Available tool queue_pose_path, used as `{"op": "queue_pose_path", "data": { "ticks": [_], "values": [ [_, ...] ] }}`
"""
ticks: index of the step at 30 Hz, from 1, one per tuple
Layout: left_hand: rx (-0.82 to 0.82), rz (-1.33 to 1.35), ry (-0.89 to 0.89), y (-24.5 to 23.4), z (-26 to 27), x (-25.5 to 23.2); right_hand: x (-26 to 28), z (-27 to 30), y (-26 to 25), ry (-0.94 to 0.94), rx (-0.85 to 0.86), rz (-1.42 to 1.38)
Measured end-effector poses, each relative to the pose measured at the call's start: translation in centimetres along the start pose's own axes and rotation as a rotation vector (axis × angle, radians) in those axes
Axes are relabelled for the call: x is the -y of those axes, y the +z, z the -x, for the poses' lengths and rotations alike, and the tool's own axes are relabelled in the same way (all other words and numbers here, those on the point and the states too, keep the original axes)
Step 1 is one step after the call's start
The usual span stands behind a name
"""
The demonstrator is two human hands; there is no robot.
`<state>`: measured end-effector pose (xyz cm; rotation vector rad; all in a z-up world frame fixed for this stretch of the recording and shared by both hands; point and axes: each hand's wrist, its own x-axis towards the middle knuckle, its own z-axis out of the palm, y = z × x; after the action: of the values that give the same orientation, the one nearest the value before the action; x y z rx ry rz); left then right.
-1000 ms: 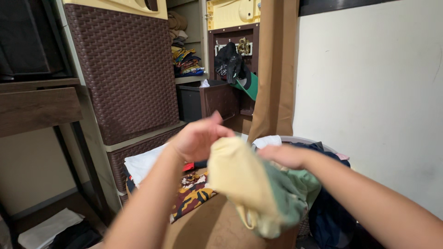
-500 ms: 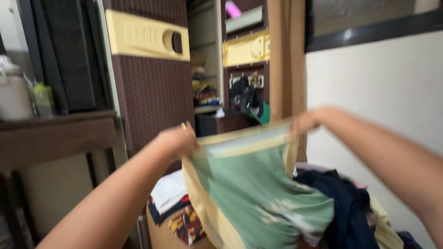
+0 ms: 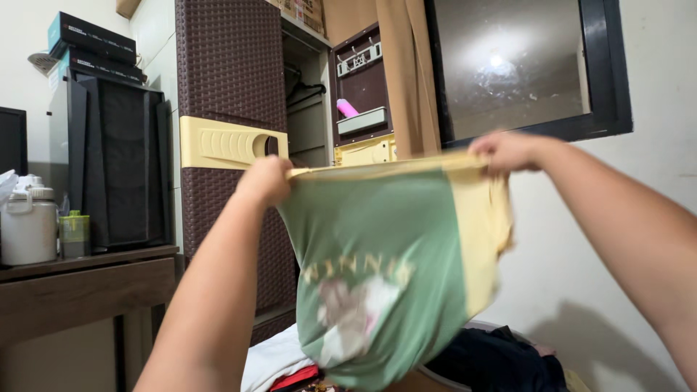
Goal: The person folds various garments one by one, including a patterned cloth, white underwear, a green t-shirt, and a black t-shirt, placing each folded item into a neat stack on the floor.
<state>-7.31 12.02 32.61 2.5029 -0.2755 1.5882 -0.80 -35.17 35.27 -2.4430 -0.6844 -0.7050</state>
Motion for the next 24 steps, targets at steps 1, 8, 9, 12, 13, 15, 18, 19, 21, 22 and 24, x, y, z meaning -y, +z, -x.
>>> {"op": "queue_pose_path", "data": {
  "ticks": [1, 8, 9, 12, 13, 15, 18, 19, 21, 22, 24],
  "values": [
    [-0.036, -0.102, -0.013, -0.6, -0.4, 0.1, -0.2, 0.2, -1.0, -0.064, -0.216, -0.057],
    [-0.033, 0.303, 0.271, 0.1, 7.0, -7.0, 0.9, 4.9, 4.0, 0.039, 0.172, 0.797],
    [0.178, 0.054, 0.269, -0.3, 9.3, -6.8, 0.3, 5.4, 3.5, 0.033, 0.070, 0.784],
    [0.579, -0.478, -0.015, -3.3, 9.6, -4.4, -3.5, 6.0, -1.4, 0.026, -0.414, 0.614],
    [0.391, -0.303, -0.143, -5.0, 8.4, -2.9, -4.7, 5.6, -4.6, 0.197, -0.424, 0.865],
    [0.216, -0.165, -0.248, -5.2, 6.2, -2.0, -6.6, 4.7, -6.7, 0.222, -0.703, 0.940],
    [0.173, -0.161, -0.114, -4.7, 5.9, -1.1, -5.6, 4.5, -6.0, -0.111, -0.717, 1.196],
    [0.129, -0.082, 0.007, -4.5, 6.2, -1.0, -4.8, 5.1, -5.8, -0.060, -0.554, 1.196],
    [0.033, -0.094, -0.008, -4.6, 6.1, -0.3, -3.4, 6.9, -5.6, 0.056, -0.237, 1.178],
    [-0.019, -0.179, -0.154, -5.7, 5.7, 1.0, -2.9, 7.9, -7.0, 0.129, -0.335, 1.030],
    [-0.088, -0.255, -0.373, -6.6, 4.9, 3.2, -2.0, 8.6, -9.1, 0.254, -0.510, 0.723]
  ]
}}
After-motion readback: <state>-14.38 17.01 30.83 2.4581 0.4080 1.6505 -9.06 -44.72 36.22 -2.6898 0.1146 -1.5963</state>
